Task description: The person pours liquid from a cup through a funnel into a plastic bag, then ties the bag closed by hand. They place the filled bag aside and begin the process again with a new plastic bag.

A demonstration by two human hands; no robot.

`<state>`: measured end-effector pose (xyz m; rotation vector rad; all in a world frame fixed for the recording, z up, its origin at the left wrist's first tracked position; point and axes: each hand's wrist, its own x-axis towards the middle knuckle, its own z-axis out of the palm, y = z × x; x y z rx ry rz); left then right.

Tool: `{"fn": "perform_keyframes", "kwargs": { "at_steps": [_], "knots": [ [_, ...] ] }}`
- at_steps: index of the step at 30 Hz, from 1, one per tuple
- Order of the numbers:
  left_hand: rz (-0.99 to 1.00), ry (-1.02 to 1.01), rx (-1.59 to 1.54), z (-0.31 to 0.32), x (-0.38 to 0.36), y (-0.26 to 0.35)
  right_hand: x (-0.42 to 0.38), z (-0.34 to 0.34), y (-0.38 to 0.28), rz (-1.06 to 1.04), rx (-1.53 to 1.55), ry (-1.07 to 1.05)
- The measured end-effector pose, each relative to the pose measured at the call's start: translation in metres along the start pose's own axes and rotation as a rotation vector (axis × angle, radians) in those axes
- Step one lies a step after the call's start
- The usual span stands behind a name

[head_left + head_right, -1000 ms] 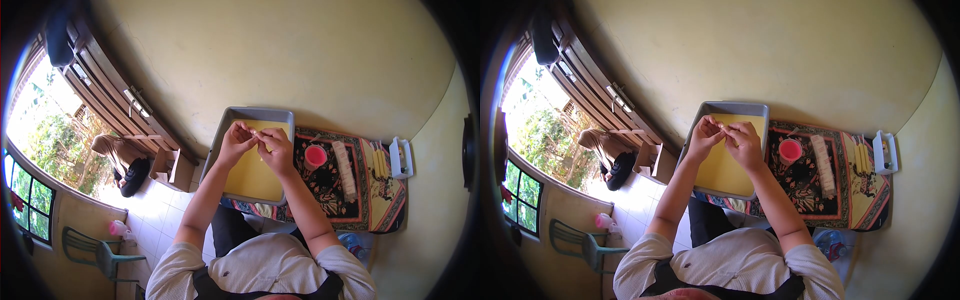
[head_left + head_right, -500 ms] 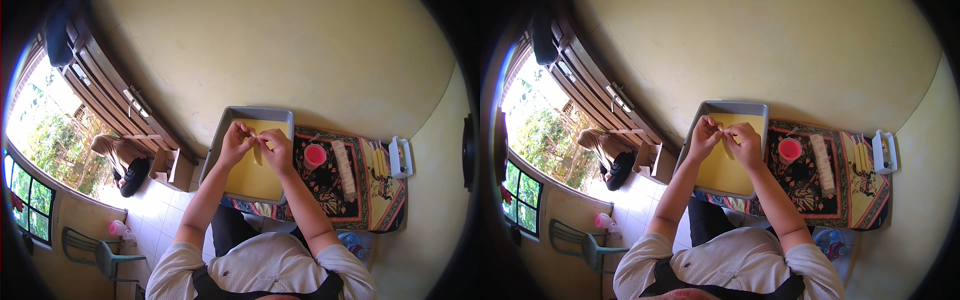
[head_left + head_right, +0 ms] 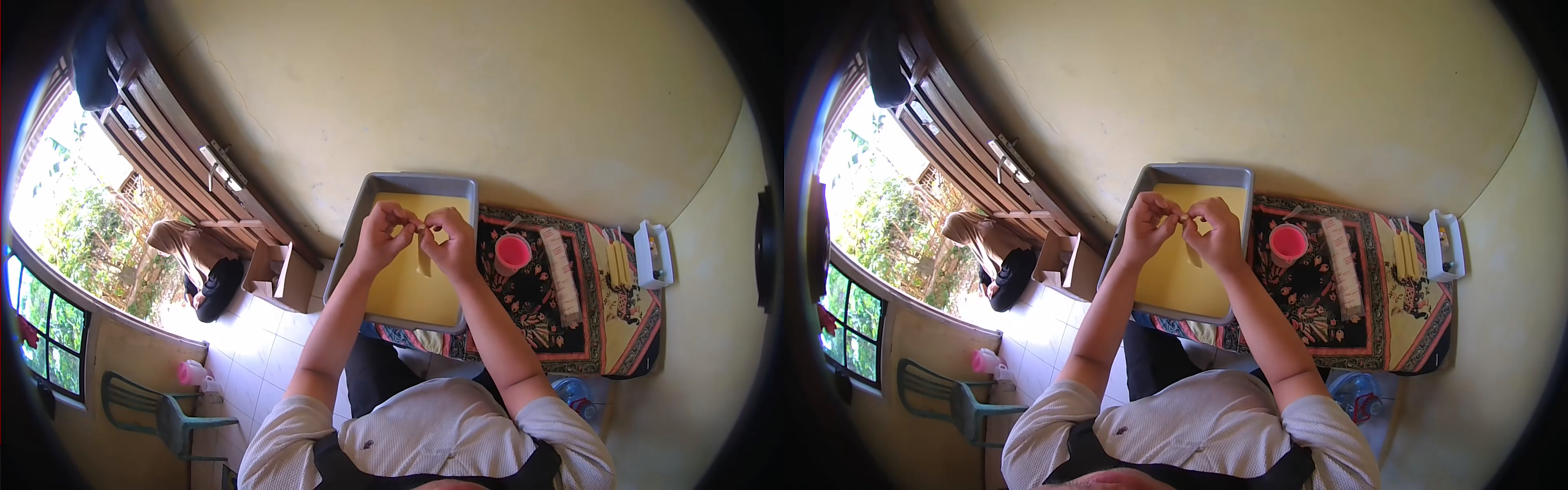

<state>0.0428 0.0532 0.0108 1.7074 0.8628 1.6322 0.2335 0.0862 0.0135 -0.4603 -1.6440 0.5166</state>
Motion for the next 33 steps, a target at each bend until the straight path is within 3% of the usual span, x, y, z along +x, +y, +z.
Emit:
{"fn": "perform_keyframes", "kwargs": {
  "at_steps": [11, 16, 20, 29, 33],
  "knots": [
    [-0.210, -0.027, -0.057, -0.012, 0.006, 0.010, 0.001, -0.003, -0.002, 0.028, 0.041, -0.057],
    [-0.162, -0.028, 0.141, -0.013, 0.012, 0.012, -0.003, 0.000, 0.000, 0.092, -0.014, -0.084],
    [-0.205, -0.024, 0.313, -0.010, 0.005, 0.024, -0.002, 0.003, 0.002, -0.024, -0.127, -0.085],
    [0.052, -0.013, 0.620, -0.005, 0.007, 0.025, -0.005, 0.004, 0.004, -0.008, -0.136, -0.148],
    [0.049, 0.042, 0.597, 0.001, 0.007, 0.021, -0.005, 0.006, 0.001, -0.009, -0.154, -0.132]
  ]
}}
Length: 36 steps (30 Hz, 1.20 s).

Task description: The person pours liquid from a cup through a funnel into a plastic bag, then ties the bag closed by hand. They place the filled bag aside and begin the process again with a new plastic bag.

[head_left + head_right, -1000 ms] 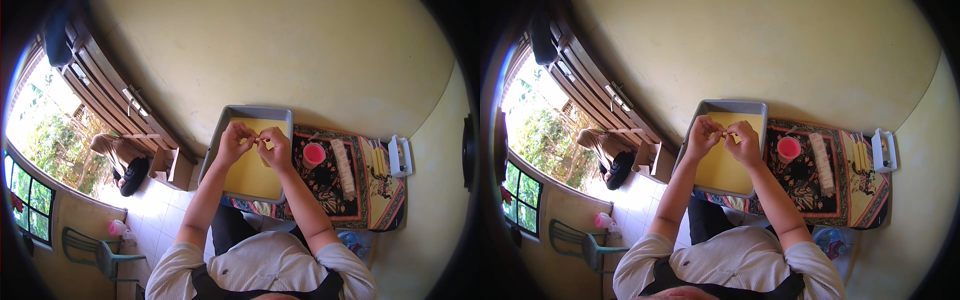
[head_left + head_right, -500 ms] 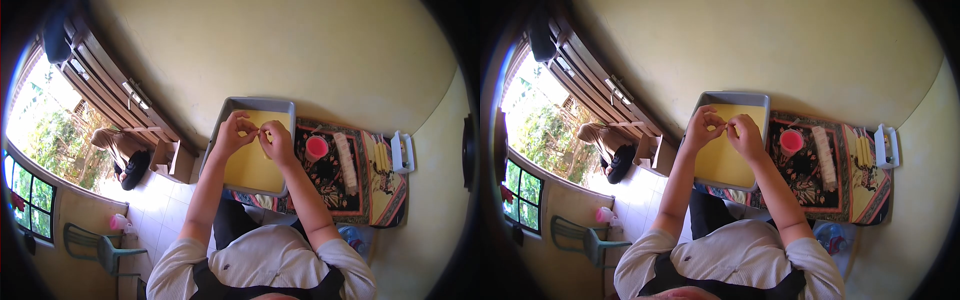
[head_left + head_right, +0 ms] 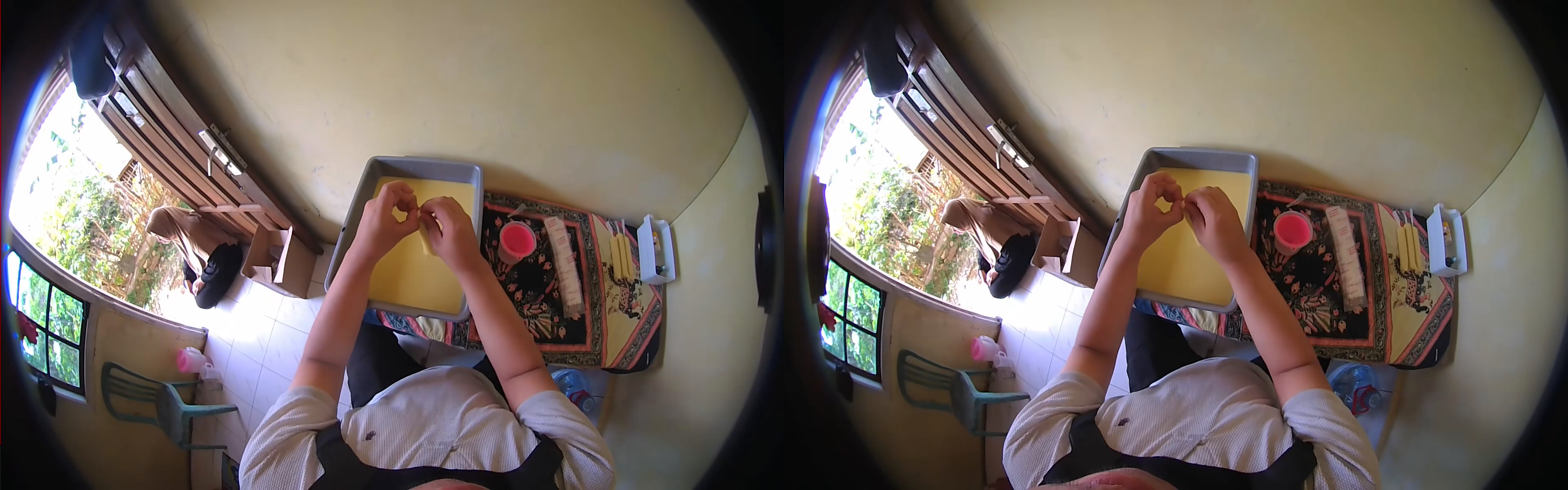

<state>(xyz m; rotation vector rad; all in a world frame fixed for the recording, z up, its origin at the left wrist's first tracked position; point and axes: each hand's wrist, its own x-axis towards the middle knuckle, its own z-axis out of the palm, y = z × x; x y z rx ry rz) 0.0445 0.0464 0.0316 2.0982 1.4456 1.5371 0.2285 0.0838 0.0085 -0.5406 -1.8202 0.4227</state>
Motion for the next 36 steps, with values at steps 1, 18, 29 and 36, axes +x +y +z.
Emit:
{"fn": "perform_keyframes", "kwargs": {
  "at_steps": [1, 18, 29, 36],
  "knots": [
    [-0.022, 0.003, -0.017, 0.000, 0.000, 0.002, 0.002, -0.001, -0.003, -0.002, -0.007, 0.003],
    [-0.362, -0.220, -0.632, -0.020, 0.011, 0.023, 0.005, -0.012, -0.011, -0.141, 0.239, 0.090],
    [-0.225, -0.192, -0.095, -0.030, 0.015, 0.074, 0.002, -0.011, -0.015, 0.090, 0.453, 0.064],
    [-0.248, -0.171, -0.069, -0.026, 0.012, 0.068, 0.000, -0.016, -0.016, 0.249, 0.427, 0.011]
  ]
}}
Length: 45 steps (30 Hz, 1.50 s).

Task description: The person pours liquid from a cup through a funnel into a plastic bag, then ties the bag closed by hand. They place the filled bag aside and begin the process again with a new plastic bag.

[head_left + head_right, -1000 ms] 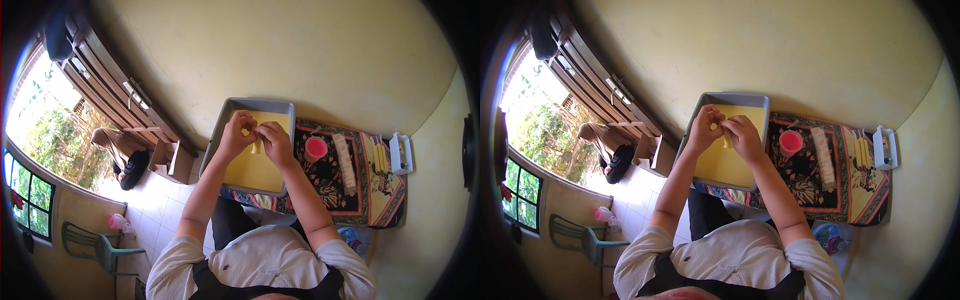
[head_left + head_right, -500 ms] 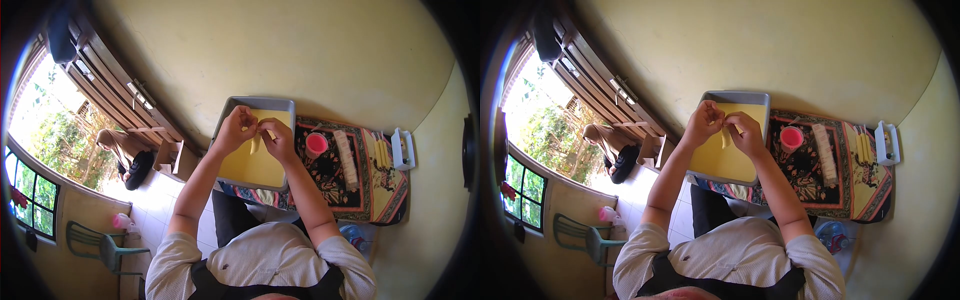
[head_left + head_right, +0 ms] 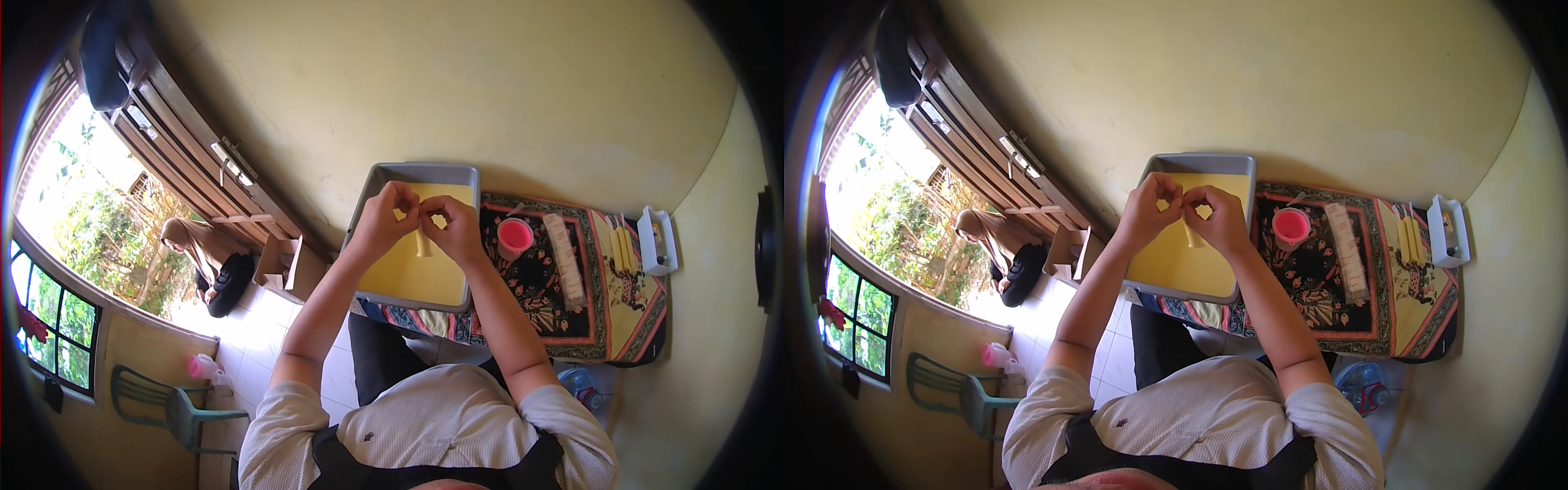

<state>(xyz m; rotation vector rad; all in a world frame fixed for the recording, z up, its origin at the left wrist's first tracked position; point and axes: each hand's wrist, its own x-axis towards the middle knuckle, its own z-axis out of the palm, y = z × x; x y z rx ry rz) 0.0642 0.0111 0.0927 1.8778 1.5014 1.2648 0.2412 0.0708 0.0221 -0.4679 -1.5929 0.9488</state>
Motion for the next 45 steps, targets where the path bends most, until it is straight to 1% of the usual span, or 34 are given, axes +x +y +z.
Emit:
{"fn": "perform_keyframes", "kwargs": {
  "at_steps": [2, 5, 7, 8, 10, 12, 13, 15, 16, 19, 21, 25, 26, 29, 32, 33, 35, 36, 39, 42, 45],
  "knots": [
    [0.014, 0.015, 0.033, 0.002, -0.002, 0.002, 0.000, -0.002, -0.004, 0.016, -0.036, -0.001],
    [0.006, 0.175, -0.133, 0.011, -0.004, -0.016, 0.002, -0.001, -0.008, 0.011, -0.002, 0.018],
    [0.043, 0.155, -0.038, 0.015, -0.008, -0.030, 0.004, 0.002, -0.011, -0.010, 0.074, 0.037],
    [0.061, 0.145, 0.010, 0.016, -0.011, -0.033, 0.006, 0.001, -0.010, -0.076, 0.022, 0.022],
    [0.028, 0.161, -0.127, 0.023, -0.017, -0.039, 0.010, -0.001, -0.008, -0.206, -0.083, -0.010],
    [0.003, 0.167, -0.290, 0.027, -0.019, -0.049, 0.012, 0.001, -0.016, -0.194, -0.066, -0.002],
    [-0.013, 0.156, -0.311, 0.029, -0.021, -0.054, 0.013, 0.002, -0.019, -0.188, -0.057, 0.002],
    [-0.047, 0.132, -0.349, 0.034, -0.023, -0.050, 0.015, -0.001, -0.019, -0.237, -0.136, -0.026],
    [-0.037, 0.138, -0.315, 0.034, -0.023, -0.048, 0.017, -0.003, -0.020, -0.260, -0.176, -0.038],
    [-0.027, 0.156, -0.245, 0.033, -0.022, -0.043, 0.021, -0.005, -0.029, -0.230, -0.232, -0.072],
    [-0.048, 0.169, -0.240, 0.031, -0.023, -0.042, 0.029, -0.009, -0.031, -0.279, -0.312, -0.153],
    [0.024, 0.256, -0.149, 0.031, -0.022, -0.039, 0.048, -0.017, -0.039, -0.340, -0.493, -0.345],
    [0.038, 0.271, -0.126, 0.031, -0.021, -0.035, 0.053, -0.019, -0.040, -0.421, -0.615, -0.379],
    [0.093, 0.289, -0.045, 0.026, -0.014, -0.037, 0.067, -0.018, -0.047, -0.620, -0.735, -0.421],
    [0.118, 0.276, -0.028, 0.025, -0.009, -0.042, 0.082, -0.020, -0.048, -0.746, -0.907, -0.519],
    [0.120, 0.268, -0.032, 0.024, -0.009, -0.043, 0.085, -0.020, -0.047, -0.768, -0.901, -0.534],
    [0.029, 0.195, -0.128, 0.021, -0.008, -0.043, 0.088, -0.021, -0.046, -0.813, -0.889, -0.564],
    [-0.017, 0.158, -0.177, 0.020, -0.008, -0.041, 0.088, -0.020, -0.047, -0.801, -0.865, -0.566],
    [-0.129, 0.115, -0.508, 0.019, -0.007, -0.024, 0.085, -0.019, -0.051, -0.761, -0.769, -0.574],
    [-0.209, 0.027, -0.803, 0.019, -0.003, -0.031, 0.083, -0.019, -0.055, -0.727, -0.649, -0.555],
    [-0.216, 0.024, -0.852, 0.023, -0.003, -0.040, 0.077, -0.016, -0.045, -0.728, -0.608, -0.481]
  ]
}}
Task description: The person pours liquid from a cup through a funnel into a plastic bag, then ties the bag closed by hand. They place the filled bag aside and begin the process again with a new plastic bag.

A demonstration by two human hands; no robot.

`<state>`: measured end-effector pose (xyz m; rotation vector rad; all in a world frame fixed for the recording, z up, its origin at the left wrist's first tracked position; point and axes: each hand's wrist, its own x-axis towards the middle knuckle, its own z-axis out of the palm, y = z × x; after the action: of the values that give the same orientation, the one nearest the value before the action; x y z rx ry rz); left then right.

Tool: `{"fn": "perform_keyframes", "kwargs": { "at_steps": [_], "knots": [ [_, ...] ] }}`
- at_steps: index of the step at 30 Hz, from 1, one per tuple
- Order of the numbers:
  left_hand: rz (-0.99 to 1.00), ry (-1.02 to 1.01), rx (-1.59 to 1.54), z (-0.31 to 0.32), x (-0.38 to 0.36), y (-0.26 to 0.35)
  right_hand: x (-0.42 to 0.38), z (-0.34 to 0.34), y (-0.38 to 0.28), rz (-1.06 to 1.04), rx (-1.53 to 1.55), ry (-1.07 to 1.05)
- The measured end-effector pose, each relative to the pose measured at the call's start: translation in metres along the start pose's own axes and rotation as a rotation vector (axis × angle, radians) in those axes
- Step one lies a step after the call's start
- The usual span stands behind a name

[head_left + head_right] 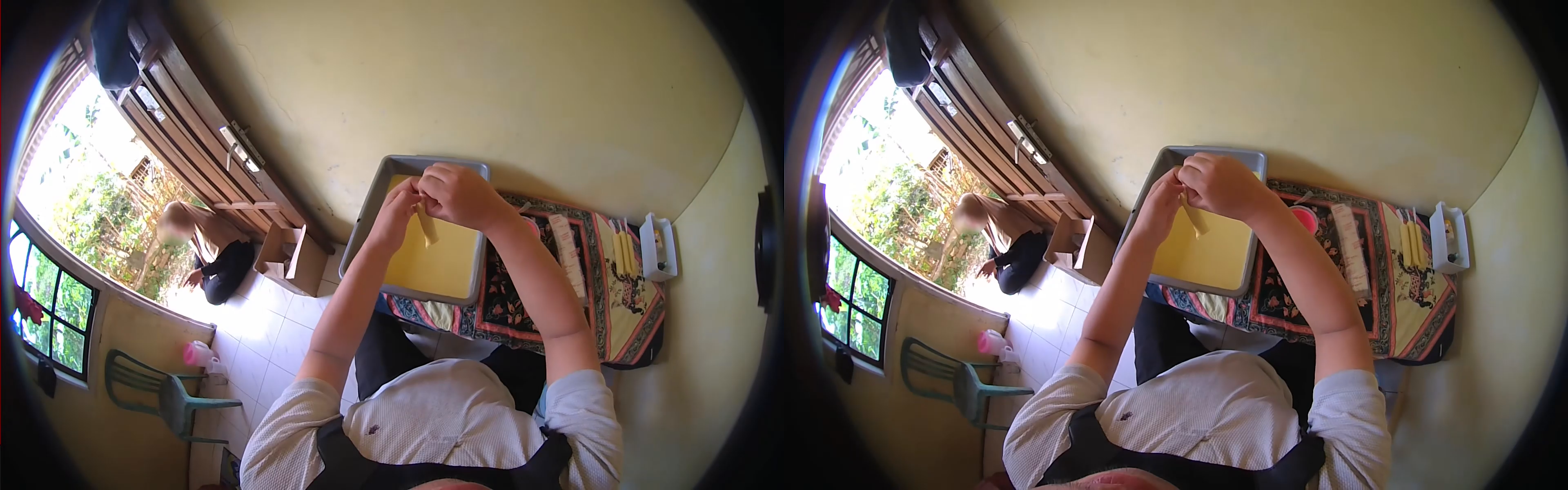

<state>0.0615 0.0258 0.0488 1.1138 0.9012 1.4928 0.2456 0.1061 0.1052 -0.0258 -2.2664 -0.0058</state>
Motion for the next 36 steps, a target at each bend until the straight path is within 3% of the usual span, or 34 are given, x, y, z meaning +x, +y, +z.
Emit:
{"fn": "perform_keyframes", "kwargs": {
  "at_steps": [8, 12, 18, 21, 24, 27, 33, 36],
  "knots": [
    [0.102, -0.041, 0.100, -0.012, -0.002, -0.005, -0.005, 0.010, -0.015, 0.033, 0.043, 0.191],
    [0.091, 0.089, 0.121, 0.020, -0.015, 0.022, -0.008, 0.002, -0.015, 0.143, 0.122, 0.181],
    [0.157, 0.016, 0.309, 0.005, -0.013, 0.019, -0.009, -0.003, -0.013, 0.122, 0.094, 0.160],
    [0.314, 0.076, 0.456, 0.017, -0.015, 0.017, -0.011, -0.001, -0.013, 0.146, 0.111, 0.192],
    [0.334, 0.129, 0.349, 0.033, -0.018, 0.018, -0.014, -0.003, -0.012, 0.179, 0.154, 0.177],
    [0.236, 0.116, 0.512, 0.021, -0.017, 0.015, -0.013, -0.011, -0.010, 0.178, 0.162, 0.129],
    [0.347, 0.094, 0.596, 0.019, -0.011, 0.016, -0.007, -0.020, -0.009, 0.130, 0.167, 0.121],
    [0.302, 0.070, 0.446, 0.020, -0.008, 0.011, -0.007, -0.018, -0.011, 0.161, 0.183, 0.133]
  ]
}}
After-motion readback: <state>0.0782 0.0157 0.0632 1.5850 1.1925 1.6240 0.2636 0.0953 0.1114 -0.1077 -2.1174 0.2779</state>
